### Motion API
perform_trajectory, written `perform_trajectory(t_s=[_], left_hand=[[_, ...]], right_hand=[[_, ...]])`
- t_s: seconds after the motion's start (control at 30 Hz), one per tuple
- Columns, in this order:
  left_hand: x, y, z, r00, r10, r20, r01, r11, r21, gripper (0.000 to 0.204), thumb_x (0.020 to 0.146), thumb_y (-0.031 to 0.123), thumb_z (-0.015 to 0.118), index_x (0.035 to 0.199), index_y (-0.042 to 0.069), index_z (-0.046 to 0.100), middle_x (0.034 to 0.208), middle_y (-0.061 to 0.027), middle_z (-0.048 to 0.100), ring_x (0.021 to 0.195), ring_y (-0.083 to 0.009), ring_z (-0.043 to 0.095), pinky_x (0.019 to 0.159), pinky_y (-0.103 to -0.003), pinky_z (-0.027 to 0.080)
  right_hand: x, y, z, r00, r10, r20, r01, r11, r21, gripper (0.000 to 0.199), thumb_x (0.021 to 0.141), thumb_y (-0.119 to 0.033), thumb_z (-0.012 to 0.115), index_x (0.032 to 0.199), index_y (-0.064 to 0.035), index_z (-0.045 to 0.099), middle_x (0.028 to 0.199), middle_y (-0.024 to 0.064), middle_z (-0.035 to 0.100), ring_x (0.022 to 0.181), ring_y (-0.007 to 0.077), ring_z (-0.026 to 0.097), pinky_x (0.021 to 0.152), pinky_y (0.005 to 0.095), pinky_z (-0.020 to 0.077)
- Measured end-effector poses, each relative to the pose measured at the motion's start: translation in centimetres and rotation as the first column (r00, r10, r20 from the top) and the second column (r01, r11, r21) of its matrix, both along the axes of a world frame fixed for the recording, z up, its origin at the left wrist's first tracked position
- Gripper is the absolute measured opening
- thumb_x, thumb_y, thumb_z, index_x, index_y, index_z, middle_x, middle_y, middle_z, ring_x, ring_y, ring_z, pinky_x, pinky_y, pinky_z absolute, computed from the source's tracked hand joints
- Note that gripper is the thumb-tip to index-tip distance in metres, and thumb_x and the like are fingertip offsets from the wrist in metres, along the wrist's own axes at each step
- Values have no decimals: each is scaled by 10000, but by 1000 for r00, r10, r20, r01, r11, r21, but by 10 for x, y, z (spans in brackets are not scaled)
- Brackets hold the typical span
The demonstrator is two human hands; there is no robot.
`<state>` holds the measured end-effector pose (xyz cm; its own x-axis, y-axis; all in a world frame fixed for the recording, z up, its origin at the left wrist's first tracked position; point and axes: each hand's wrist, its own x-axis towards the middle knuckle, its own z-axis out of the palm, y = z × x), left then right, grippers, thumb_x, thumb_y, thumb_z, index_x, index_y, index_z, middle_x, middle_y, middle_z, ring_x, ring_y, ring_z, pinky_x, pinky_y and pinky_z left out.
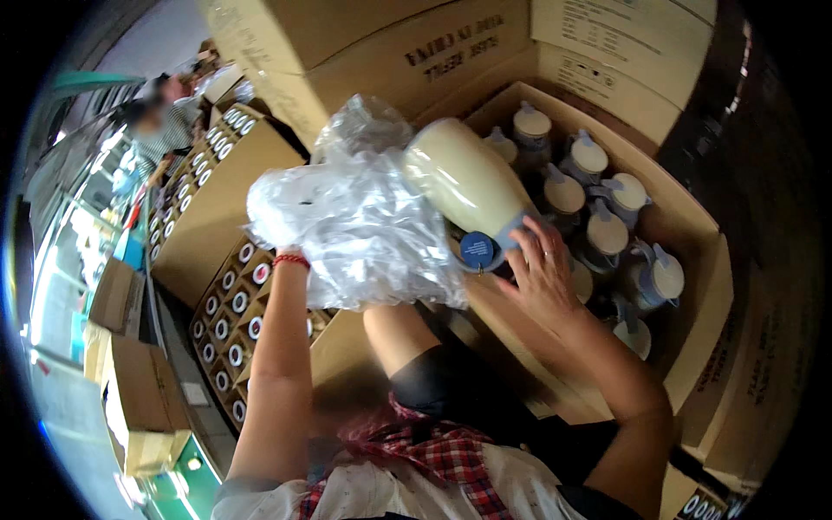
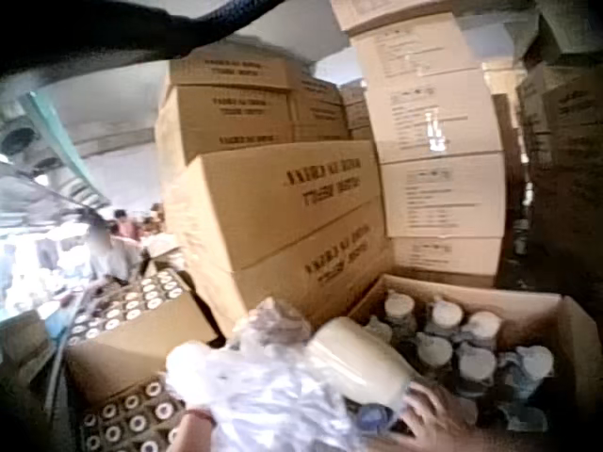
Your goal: The person assembles beige plastic containers by inserting a filter into the lid and screwing it onto the container body. The person then places the assembled container into a plastic bag and sets it on the table.
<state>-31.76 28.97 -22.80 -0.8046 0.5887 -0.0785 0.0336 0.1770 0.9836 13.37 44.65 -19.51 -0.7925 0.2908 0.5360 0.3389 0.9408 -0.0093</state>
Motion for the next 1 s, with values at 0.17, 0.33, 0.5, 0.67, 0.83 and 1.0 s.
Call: perform_trajectory(t_s=[0.17, 0.33, 0.5, 0.67, 0.83, 1.0], left_hand=[[-29, 29, -15, 992, -77, -102, 56, 978, -203, 391, 825, 159, 662, 1183, 37, 565, 1087, -84, 618, 969, -204, 610, 802, -347, 511], [-61, 71, -36, 933, -217, -287, 68, 889, -452, 376, 839, 167, 649, 1183, 41, 565, 1081, -81, 619, 963, -204, 612, 795, -346, 514], [-86, 99, -76, 847, -386, -365, 35, 726, -687, 362, 852, 175, 637, 1182, 44, 565, 1075, -79, 620, 956, -203, 614, 789, -345, 516], [-88, 115, -112, 786, -542, -298, 75, 562, -824, 348, 865, 183, 624, 1181, 48, 565, 1068, -76, 621, 950, -202, 617, 782, -344, 518], [-102, 106, -127, 760, -607, -232, 110, 471, -875, 335, 879, 191, 611, 1180, 52, 565, 1062, -73, 622, 944, -201, 619, 775, -343, 520], [-113, 114, -134, 738, -642, -206, 126, 432, -893, 322, 892, 199, 598, 1179, 56, 565, 1056, -70, 623, 938, -200, 621, 769, -343, 523]], right_hand=[[-8, 27, -4, 968, -197, -156, 147, 947, -285, 924, 664, -237, 834, 1405, -67, 309, 1497, 183, 241, 1346, 417, 302, 1088, 500, 317], [8, 45, -15, 918, -234, -319, -144, 553, -820, 991, 714, -224, 809, 1486, -88, 203, 1491, 194, 263, 1365, 338, 308, 1106, 464, 276], [2, 36, -24, 893, -236, -384, -154, 641, -752, 955, 681, -250, 792, 1462, -90, 267, 1454, 176, 327, 1329, 337, 351, 1077, 485, 316], [66, 59, -4, 650, -491, -580, 6, 766, -642, 951, 729, -601, 662, 1416, -23, 349, 1396, 169, 417, 1243, 313, 442, 993, 459, 402], [241, 100, -120, 737, -533, -415, 434, 844, -315, 550, 936, -430, 409, 1231, 28, 492, 1233, 206, 520, 1136, 331, 516, 925, 443, 438], [287, 108, -140, 629, -737, -246, 771, 632, 78, 425, 916, -375, 484, 1108, -4, 555, 1063, 147, 576, 1029, 293, 541, 832, 414, 454]])
